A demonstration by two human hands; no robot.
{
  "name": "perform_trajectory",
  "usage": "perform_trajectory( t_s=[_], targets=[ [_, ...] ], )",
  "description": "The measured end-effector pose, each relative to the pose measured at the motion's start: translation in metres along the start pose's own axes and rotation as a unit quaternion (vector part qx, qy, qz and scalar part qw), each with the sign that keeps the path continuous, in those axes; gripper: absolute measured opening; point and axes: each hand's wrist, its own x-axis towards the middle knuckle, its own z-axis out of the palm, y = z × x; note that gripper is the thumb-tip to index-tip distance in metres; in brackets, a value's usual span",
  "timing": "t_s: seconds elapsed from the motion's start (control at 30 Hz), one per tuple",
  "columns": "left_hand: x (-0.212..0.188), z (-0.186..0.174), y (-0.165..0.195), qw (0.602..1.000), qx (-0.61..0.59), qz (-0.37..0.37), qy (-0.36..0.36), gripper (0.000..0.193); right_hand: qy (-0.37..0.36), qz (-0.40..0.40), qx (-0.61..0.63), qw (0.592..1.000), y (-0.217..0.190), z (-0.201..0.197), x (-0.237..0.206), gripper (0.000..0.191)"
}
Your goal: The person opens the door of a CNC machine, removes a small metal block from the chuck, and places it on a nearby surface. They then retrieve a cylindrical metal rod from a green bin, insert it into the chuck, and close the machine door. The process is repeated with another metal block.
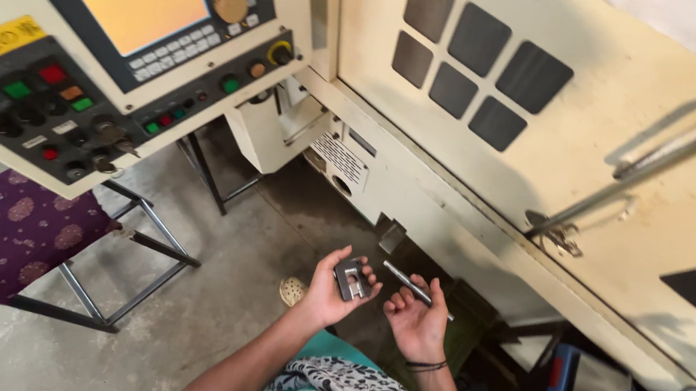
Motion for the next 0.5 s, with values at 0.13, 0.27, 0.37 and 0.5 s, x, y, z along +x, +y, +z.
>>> perform_trajectory(
  t_s=[0.13,0.27,0.37,0.5],
  targets=[
    [0.012,0.001,-0.011,0.999,0.016,-0.033,-0.021,0.032,0.004,-0.028,0.017,0.999,-0.009,-0.004,-0.014,0.043],
    [0.023,0.005,-0.020,0.998,0.042,-0.045,-0.025,0.017,0.010,-0.051,0.033,0.998,-0.017,-0.004,-0.019,0.043],
    [0.024,0.006,-0.022,0.997,0.059,-0.047,-0.030,0.012,0.007,-0.055,0.034,0.998,-0.018,-0.001,-0.019,0.043],
    [0.018,0.009,-0.013,0.997,0.035,-0.045,-0.054,0.011,0.019,-0.045,0.023,0.999,-0.013,0.006,-0.012,0.043]
  ],
)
